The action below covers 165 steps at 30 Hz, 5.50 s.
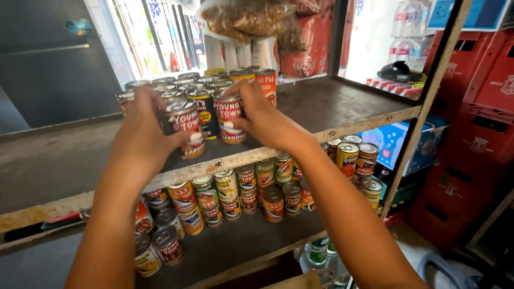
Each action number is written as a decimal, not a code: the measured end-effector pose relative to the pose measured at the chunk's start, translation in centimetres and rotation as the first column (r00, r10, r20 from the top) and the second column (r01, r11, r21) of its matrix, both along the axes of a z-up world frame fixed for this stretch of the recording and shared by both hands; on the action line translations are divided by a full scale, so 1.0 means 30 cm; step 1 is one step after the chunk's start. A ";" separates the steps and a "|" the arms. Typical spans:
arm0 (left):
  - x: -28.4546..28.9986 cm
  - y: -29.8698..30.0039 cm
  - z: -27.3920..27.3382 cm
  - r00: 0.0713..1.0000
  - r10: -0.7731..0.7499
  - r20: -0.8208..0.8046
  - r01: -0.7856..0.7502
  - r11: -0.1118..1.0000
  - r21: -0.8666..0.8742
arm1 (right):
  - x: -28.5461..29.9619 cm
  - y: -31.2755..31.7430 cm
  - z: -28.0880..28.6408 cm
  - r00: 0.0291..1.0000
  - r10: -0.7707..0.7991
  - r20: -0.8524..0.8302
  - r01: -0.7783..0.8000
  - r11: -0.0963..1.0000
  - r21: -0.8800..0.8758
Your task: Organizing and stocking various brands of canned goods on metal shelves.
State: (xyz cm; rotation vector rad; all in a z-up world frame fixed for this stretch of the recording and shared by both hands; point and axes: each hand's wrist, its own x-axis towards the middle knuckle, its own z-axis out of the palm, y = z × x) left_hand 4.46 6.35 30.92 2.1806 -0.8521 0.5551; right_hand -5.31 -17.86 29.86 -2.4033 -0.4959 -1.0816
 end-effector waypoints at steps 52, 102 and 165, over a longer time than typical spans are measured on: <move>0.121 -0.068 -0.041 0.903 -0.192 0.385 0.174 0.981 0.081 | 0.114 0.049 0.038 0.983 -0.170 0.071 0.184 0.895 -0.407; -0.017 0.468 -0.987 0.939 0.303 0.162 -0.329 0.931 0.161 | 0.172 0.565 -0.897 0.986 -0.011 -0.164 -0.032 0.966 -0.256; 0.052 -0.290 -0.012 0.969 0.023 0.245 -0.086 0.964 0.251 | 0.036 -0.074 0.044 0.726 -0.654 -0.213 0.613 0.755 -0.233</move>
